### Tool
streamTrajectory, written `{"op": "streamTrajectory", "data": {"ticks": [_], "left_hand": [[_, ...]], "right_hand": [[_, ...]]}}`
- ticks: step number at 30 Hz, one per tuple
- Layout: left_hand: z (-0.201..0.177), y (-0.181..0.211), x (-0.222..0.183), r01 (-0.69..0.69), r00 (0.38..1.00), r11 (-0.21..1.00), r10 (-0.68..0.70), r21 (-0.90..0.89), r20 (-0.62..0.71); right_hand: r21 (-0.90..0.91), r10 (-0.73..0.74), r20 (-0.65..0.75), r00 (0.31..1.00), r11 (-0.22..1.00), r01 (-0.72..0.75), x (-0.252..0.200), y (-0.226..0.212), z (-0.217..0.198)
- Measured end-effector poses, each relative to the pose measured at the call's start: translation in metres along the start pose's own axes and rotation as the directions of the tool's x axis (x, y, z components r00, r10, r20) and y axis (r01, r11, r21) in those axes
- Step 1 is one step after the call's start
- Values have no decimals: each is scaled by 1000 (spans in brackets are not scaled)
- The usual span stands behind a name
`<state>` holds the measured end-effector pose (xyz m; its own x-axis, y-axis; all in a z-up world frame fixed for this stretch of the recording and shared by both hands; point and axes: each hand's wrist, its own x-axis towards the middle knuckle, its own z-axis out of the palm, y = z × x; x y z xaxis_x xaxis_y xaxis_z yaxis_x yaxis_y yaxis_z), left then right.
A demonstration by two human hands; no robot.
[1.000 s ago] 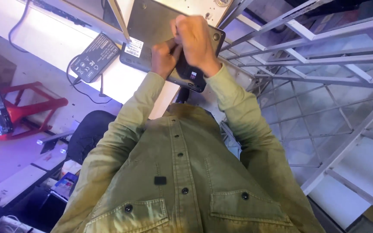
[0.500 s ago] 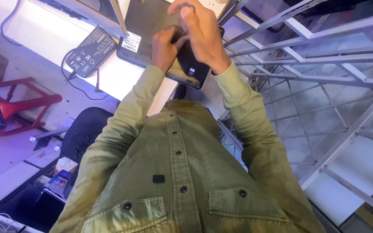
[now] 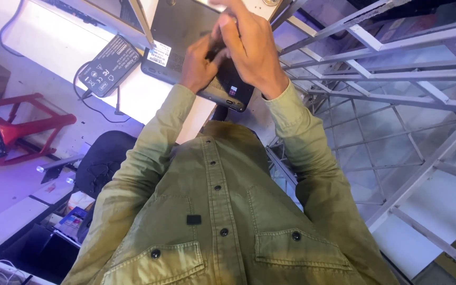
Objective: The person unscrews the back cover of a laptop with a screwdriver, removes the cover, and works on the internal components, detaching the battery and handling the motherboard and cooling fan. Another person briefly assists by holding the chassis while the person continues prying at components.
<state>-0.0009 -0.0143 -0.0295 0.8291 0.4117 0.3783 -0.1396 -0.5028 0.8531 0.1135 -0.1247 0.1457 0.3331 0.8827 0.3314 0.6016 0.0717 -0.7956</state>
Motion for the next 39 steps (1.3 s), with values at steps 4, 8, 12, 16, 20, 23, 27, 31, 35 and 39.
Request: {"op": "streamTrajectory", "data": {"ticks": [4, 8, 12, 16, 20, 23, 27, 31, 35, 39], "left_hand": [[0, -8, -4, -84, 988, 986, 102, 146, -118], [4, -20, 0, -69, 962, 977, 118, 200, -247], [-4, 14, 4, -92, 996, 995, 92, 25, -4], [-8, 11, -2, -43, 999, 999, 43, 24, 32], [-8, 2, -14, 24, 1000, 999, -23, 24, -15], [-9, -7, -24, 52, 998, 994, -48, 93, -41], [-11, -1, -27, 21, 999, 983, -15, 185, -36], [-6, -7, -20, -17, 999, 979, 24, 203, -33], [-3, -8, -11, 36, 998, 984, -28, 174, -48], [-7, -2, -7, 48, 997, 980, -35, 191, -73]], "right_hand": [[72, 4, 17, 1000, 997, -5, 3, -30, -10], [31, -29, 12, 1000, 999, 28, -1, -17, -3], [-38, -11, -32, 999, 999, 9, -9, -13, -4], [-11, -32, -64, 997, 999, 31, -16, -7, -10], [107, 86, -216, 973, 992, -64, -29, -7, -23], [297, 191, -315, 930, 950, -95, -40, 7, -22], [464, 268, -423, 866, 885, -48, -53, 33, -12], [428, 281, -464, 840, 901, -65, -56, 40, -6], [311, 145, -443, 885, 950, 0, -54, 64, -1], [157, 113, -403, 908, 986, -53, -37, 15, -11]]}}
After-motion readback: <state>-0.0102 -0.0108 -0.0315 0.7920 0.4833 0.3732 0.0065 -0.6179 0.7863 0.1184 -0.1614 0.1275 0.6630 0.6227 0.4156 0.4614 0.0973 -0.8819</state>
